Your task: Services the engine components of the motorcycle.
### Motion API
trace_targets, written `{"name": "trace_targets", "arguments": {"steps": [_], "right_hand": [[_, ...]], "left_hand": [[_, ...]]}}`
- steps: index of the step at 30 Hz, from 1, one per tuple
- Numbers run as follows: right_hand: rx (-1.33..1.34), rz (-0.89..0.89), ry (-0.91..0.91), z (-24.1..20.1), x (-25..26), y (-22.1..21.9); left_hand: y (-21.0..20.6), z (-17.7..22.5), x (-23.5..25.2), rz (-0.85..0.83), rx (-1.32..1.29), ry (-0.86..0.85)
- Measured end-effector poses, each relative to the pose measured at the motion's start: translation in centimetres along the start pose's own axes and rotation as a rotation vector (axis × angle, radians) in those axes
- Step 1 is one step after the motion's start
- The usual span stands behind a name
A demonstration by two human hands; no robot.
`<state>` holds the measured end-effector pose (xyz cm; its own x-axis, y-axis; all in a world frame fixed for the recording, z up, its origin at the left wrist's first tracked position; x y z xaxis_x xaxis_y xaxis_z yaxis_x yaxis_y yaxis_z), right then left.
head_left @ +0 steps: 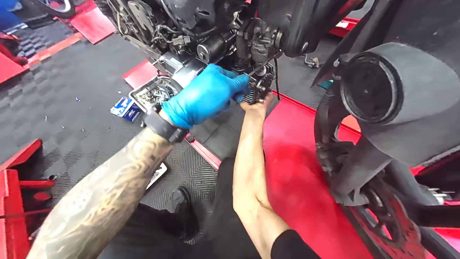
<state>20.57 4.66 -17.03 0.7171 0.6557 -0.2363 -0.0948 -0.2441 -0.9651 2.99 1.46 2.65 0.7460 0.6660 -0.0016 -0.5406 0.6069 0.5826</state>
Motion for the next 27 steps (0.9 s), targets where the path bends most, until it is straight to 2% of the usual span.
{"name": "trace_targets", "arguments": {"steps": [2, 3, 4, 5, 6, 7, 8, 10, 11, 13, 14, 15, 17, 19, 21, 22, 24, 27], "right_hand": [[-0.020, 0.023, 0.046, -0.2, -0.6, -0.3], [-0.023, 0.019, 0.053, -0.3, -0.9, -0.3], [-0.025, 0.007, 0.049, -0.2, -1.0, -0.3], [-0.029, 0.000, 0.042, -0.2, -1.1, -0.3], [-0.036, 0.010, 0.053, -0.2, -1.3, -0.6], [-0.037, 0.028, 0.074, -0.2, -1.5, -1.0], [-0.009, 0.050, 0.062, -0.3, -1.7, -1.3], [0.024, 0.061, 0.007, -0.5, -1.4, -0.6], [0.020, 0.054, -0.015, -0.4, -1.2, -0.2], [0.027, 0.064, -0.039, -0.1, -0.8, -0.3], [0.028, 0.077, -0.039, -0.2, -0.9, -0.5], [0.018, 0.097, -0.026, -0.5, -1.3, -1.1], [-0.018, 0.139, 0.022, -1.0, -2.6, -2.3], [-0.040, 0.093, 0.048, -0.6, -3.4, -2.3], [-0.040, 0.079, 0.076, -0.6, -4.0, -2.6], [-0.028, 0.114, 0.091, -0.6, -4.3, -3.0], [-0.021, 0.119, 0.076, -0.5, -4.2, -2.9], [-0.025, 0.075, 0.038, -0.5, -2.3, -1.0]], "left_hand": [[-1.3, 0.5, -1.5, 0.291, 0.582, -0.300], [-1.8, 0.5, -1.9, 0.350, 0.803, -0.387], [-1.9, 0.1, -2.1, 0.382, 0.929, -0.439], [-1.9, -0.4, -2.2, 0.415, 0.924, -0.452], [-1.9, -0.5, -2.6, 0.440, 0.788, -0.405], [-1.8, -0.1, -2.8, 0.418, 0.562, -0.283], [-1.6, 0.5, -2.5, 0.307, 0.286, -0.094], [-0.8, 0.7, -1.0, -0.086, -0.302, 0.264], [-0.4, 0.2, -0.5, -0.204, -0.510, 0.363], [0.4, -0.5, 0.0, -0.287, -0.677, 0.384], [0.2, -0.4, 0.0, -0.259, -0.605, 0.333], [-0.2, 0.1, 0.0, -0.184, -0.406, 0.239], [-1.2, 1.4, -0.6, 0.082, 0.175, -0.009], [-2.0, 2.1, -2.6, 0.256, 0.688, -0.243], [-2.3, 1.7, -3.1, 0.305, 0.904, -0.388], [-2.1, 1.5, -3.0, 0.313, 0.844, -0.374], [-1.5, 1.2, -2.1, 0.263, 0.445, -0.180], [0.0, 0.8, -0.6, -0.151, -0.476, 0.239]]}}
Point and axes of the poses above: each hand's wrist, its own x-axis towards the middle knuckle, its own y-axis out of the back of the hand, z = x × y, the point moved 1 cm from there along x, towards the middle knuckle, and after that the axes turned 7 degrees about z, right-handed, at the moved point
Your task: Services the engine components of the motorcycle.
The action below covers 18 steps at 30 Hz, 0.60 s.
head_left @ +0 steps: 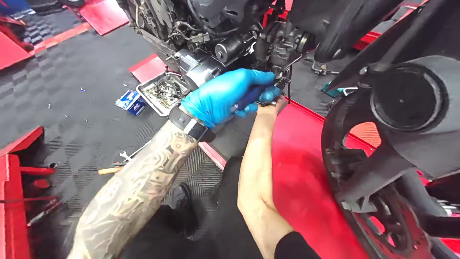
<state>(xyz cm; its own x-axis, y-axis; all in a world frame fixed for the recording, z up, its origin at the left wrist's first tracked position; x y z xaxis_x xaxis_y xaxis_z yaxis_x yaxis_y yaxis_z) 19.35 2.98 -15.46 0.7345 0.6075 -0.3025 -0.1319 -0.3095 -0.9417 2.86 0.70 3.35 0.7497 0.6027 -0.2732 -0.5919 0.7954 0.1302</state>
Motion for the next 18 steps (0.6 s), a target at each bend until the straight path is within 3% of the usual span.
{"name": "trace_targets", "arguments": {"steps": [2, 5, 7, 10, 12, 13, 15, 18], "right_hand": [[0.054, -0.077, -0.052, 0.3, 1.2, 0.8], [0.065, -0.092, -0.048, 0.5, 1.3, 0.6], [0.049, -0.093, -0.035, 0.6, 1.5, 0.9], [-0.025, 0.017, 0.008, 0.1, -0.2, -0.5], [-0.053, 0.045, 0.001, -0.3, -1.3, -1.1], [-0.065, 0.032, 0.011, -0.3, -1.5, -1.2], [-0.086, 0.000, 0.035, -0.3, -1.4, -1.5], [-0.029, -0.008, -0.023, -0.1, -0.2, -0.5]], "left_hand": [[1.1, -0.6, 0.8, -0.174, -0.324, 0.121], [1.0, -1.3, 1.3, -0.183, -0.255, 0.107], [0.7, 0.0, 0.9, -0.012, 0.194, -0.079], [-1.2, 1.4, -1.1, 0.321, 1.073, -0.506], [-2.5, 0.8, -2.0, 0.428, 1.323, -0.625], [-2.5, 0.0, -1.8, 0.463, 1.294, -0.627], [-1.8, -1.0, -0.8, 0.478, 0.907, -0.484], [0.0, -1.2, 0.6, 0.083, 0.022, 0.029]]}}
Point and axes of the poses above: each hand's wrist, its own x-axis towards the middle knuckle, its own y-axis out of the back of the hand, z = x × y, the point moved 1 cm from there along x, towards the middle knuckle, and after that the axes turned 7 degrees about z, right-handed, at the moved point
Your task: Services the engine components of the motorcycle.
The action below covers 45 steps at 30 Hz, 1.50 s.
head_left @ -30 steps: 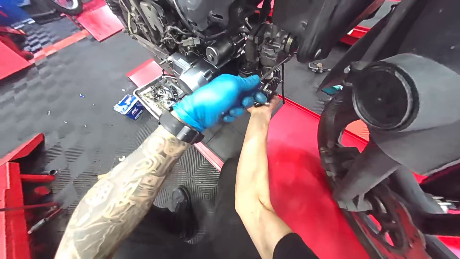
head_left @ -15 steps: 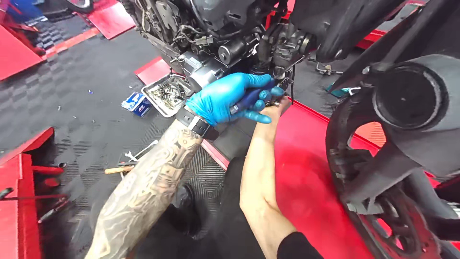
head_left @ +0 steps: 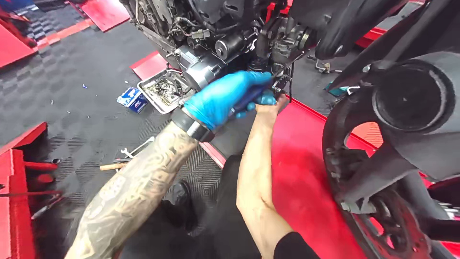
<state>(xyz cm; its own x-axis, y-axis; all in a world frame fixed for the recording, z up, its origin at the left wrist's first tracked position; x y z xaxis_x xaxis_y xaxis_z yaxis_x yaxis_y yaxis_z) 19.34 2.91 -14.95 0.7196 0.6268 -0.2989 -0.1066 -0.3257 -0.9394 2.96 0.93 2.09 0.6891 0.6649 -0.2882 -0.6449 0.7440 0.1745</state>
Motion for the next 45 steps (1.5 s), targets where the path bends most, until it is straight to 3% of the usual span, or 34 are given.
{"name": "trace_targets", "arguments": {"steps": [2, 4, 6, 9, 11, 12, 14, 16, 19, 20, 22, 25, 29, 32, 35, 38, 41, 43, 45], "right_hand": [[0.059, -0.040, -0.040, 0.3, 1.4, 1.1], [0.055, -0.016, -0.013, 0.6, 1.5, 1.2], [0.037, 0.018, 0.023, 0.5, 1.0, 0.6], [-0.009, 0.074, 0.054, -0.1, -0.3, -0.6], [-0.005, 0.050, 0.057, 0.1, 0.1, -0.1], [0.020, 0.011, 0.033, 0.4, 0.7, 0.5], [0.034, -0.078, 0.001, 0.8, 1.6, 1.5], [0.064, -0.123, 0.002, 0.7, 2.0, 1.1], [0.087, -0.134, -0.053, 0.6, 2.5, 1.8], [0.085, -0.127, -0.068, 0.7, 2.6, 1.9], [0.081, -0.090, -0.081, 0.8, 2.7, 1.5], [0.070, -0.047, -0.061, 0.8, 2.4, 1.3], [0.045, 0.036, 0.039, 0.4, 0.6, 0.1], [0.042, 0.051, 0.055, 0.2, 0.0, 0.1], [0.033, 0.016, 0.050, 0.4, 0.7, 0.2], [0.059, -0.054, -0.028, 0.6, 2.0, 1.4], [0.090, -0.046, -0.065, 0.7, 2.1, 1.5], [0.107, -0.044, -0.058, 0.6, 1.9, 1.1], [0.099, -0.026, -0.012, 0.4, 1.3, 0.6]], "left_hand": [[0.8, -0.4, 0.6, -0.163, -0.352, 0.141], [0.6, -0.6, 0.5, -0.184, -0.370, 0.125], [-0.4, 0.2, 0.0, -0.065, -0.031, -0.058], [-2.1, 0.7, -1.2, 0.350, 0.896, -0.572], [-2.1, 0.7, -1.5, 0.420, 1.360, -0.763], [-1.6, 0.6, -1.1, 0.439, 1.447, -0.792], [-0.9, -0.2, -1.1, 0.508, 1.254, -0.760], [-0.7, -0.2, -1.3, 0.445, 0.846, -0.503], [0.7, 0.4, 0.2, -0.019, 0.051, -0.015], [1.2, 0.3, 0.4, -0.103, -0.180, 0.065], [1.5, 0.5, 0.2, -0.190, -0.367, 0.138], [0.4, 1.4, -0.1, -0.133, -0.094, 0.066], [-1.6, 2.7, -1.3, 0.315, 0.962, -0.494], [-2.4, 1.7, -2.9, 0.447, 1.325, -0.731], [-2.0, 1.4, -2.1, 0.492, 0.970, -0.556], [-0.7, 1.3, -0.6, 0.101, 0.256, -0.070], [0.5, 0.7, 0.7, -0.218, -0.140, 0.121], [-0.1, 1.3, 0.5, -0.226, -0.064, 0.092], [-1.6, 2.3, -0.1, -0.046, 0.369, -0.055]]}}
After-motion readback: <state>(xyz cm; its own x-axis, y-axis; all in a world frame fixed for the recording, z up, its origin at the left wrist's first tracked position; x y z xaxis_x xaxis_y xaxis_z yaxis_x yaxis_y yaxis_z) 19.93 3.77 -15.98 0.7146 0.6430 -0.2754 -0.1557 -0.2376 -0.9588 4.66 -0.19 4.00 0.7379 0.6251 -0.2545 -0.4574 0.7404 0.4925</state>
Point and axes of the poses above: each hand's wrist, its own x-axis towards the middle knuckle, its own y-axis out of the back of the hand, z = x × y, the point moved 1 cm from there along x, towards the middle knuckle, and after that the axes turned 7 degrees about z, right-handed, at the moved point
